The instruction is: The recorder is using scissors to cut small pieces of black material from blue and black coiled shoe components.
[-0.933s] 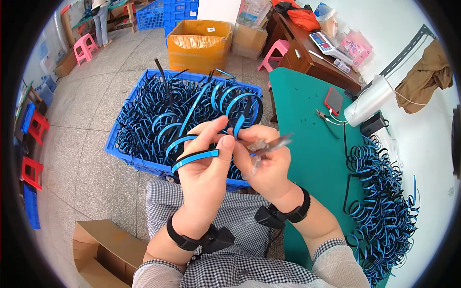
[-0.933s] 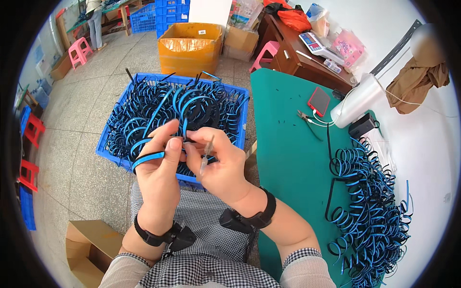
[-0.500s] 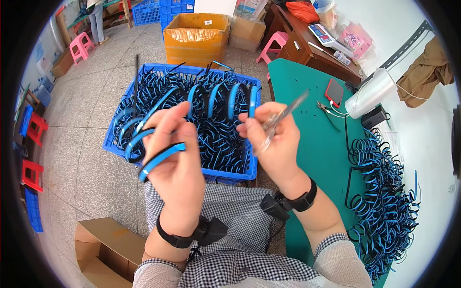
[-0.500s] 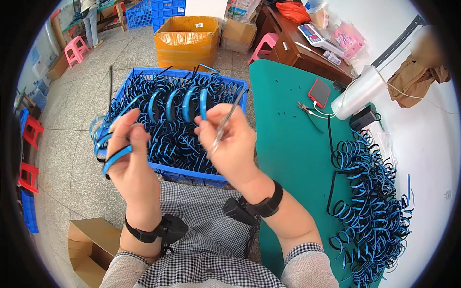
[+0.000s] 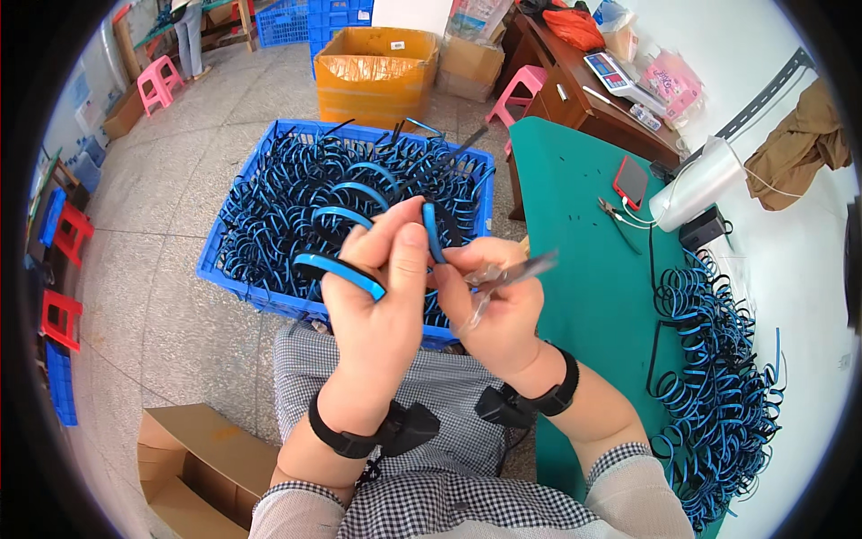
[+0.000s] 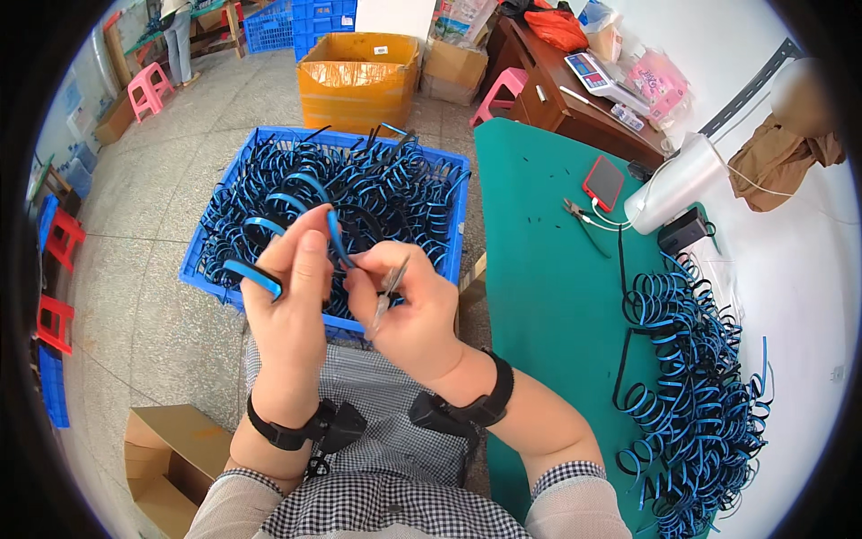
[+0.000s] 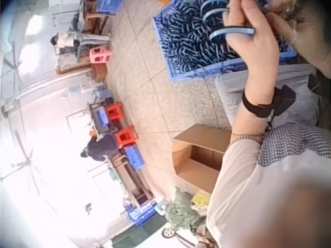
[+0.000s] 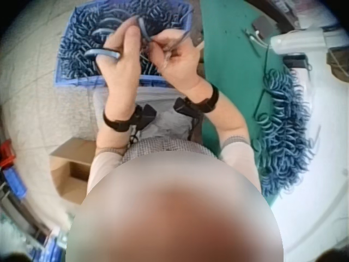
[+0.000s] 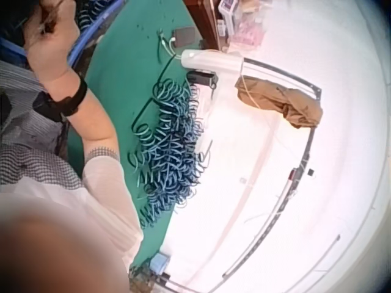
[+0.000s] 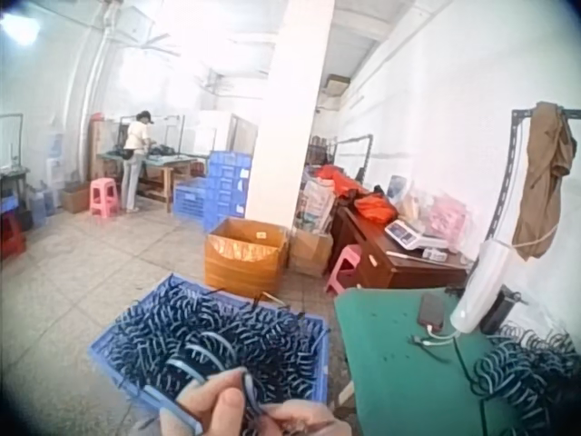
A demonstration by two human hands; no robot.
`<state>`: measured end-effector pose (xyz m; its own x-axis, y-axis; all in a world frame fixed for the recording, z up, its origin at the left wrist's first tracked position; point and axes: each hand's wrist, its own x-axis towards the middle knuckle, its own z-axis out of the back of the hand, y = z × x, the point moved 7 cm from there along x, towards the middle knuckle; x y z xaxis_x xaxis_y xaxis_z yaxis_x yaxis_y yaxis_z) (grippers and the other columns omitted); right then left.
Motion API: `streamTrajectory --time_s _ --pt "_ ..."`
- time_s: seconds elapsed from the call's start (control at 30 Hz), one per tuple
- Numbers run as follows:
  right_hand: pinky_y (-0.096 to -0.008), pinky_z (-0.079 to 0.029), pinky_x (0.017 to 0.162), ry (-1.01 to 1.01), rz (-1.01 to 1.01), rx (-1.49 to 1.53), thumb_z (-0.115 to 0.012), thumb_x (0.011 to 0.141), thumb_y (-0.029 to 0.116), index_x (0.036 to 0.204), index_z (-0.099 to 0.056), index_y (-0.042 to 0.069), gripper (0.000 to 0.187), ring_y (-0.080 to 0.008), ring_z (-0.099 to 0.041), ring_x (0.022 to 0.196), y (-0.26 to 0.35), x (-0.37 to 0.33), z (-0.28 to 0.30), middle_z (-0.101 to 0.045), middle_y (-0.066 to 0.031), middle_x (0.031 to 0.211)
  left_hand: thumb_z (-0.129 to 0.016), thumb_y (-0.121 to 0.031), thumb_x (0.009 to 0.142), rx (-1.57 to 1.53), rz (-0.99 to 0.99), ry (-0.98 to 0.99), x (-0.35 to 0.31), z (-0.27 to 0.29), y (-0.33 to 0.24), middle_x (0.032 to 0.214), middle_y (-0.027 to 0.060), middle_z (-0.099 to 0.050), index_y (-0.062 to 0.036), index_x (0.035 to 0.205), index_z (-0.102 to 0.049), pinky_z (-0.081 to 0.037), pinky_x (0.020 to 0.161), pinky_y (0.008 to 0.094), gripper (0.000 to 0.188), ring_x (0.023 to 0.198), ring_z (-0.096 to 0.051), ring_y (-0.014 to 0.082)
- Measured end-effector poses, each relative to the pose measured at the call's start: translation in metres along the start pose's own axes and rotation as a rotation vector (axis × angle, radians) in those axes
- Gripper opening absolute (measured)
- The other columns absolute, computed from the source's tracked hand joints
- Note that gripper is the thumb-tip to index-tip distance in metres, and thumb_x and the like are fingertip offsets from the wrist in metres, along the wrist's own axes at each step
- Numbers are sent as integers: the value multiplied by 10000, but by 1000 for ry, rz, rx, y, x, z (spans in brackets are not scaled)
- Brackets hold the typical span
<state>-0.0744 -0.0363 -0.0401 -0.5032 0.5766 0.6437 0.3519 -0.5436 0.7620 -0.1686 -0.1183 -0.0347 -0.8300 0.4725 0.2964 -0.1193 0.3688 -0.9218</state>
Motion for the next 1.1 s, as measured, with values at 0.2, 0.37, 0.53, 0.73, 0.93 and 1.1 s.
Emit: streamTrajectory --time_s 0.2,0.37,0.53,0.73,0.93,1.1 --pt "-224 -493 631 -13 92 69 -609 726 -80 923 -508 23 244 -122 -612 739 -6 -4 5 -618 -98 841 -559 -108 847 -258 301 122 -2 -5 10 761 41 -618 29 996 -604 -378 486 160 208 566 -484 39" --pt "-250 -510 666 66 230 5 -609 721 -87 926 -497 15 255 -168 -621 780 11 1 1 -615 -130 887 -527 -133 859 -347 310 181 -4 -7 -5 794 90 -611 50 1006 -584 -336 422 155 241 562 -470 44" --pt "-262 -508 697 27 248 54 -608 736 -75 924 -483 19 244 -179 -617 815 13 2 9 -618 -153 921 -508 -130 867 -415 372 138 -7 -6 1 796 80 -600 46 1018 -574 -357 450 181 241 602 -499 72" --pt "-278 -507 708 107 263 14 -608 739 -71 936 -483 27 253 -181 -613 814 17 5 5 -612 -144 922 -495 -150 872 -519 463 225 -11 -12 3 757 64 -588 46 986 -583 -389 455 189 242 597 -499 72" --pt "-292 -511 711 205 115 232 -618 735 -58 1017 -444 11 339 -170 -606 831 3 9 7 -586 -148 982 -488 -156 871 -437 368 197 -7 -16 -3 756 65 -563 56 915 -578 -513 590 250 235 620 -527 102" --pt "-261 -503 674 156 -138 361 -651 730 -7 1098 -433 6 427 -139 -602 774 11 23 18 -600 -116 949 -487 -130 854 -320 256 153 -2 -9 -10 768 74 -558 52 875 -587 -514 584 267 209 656 -544 110"
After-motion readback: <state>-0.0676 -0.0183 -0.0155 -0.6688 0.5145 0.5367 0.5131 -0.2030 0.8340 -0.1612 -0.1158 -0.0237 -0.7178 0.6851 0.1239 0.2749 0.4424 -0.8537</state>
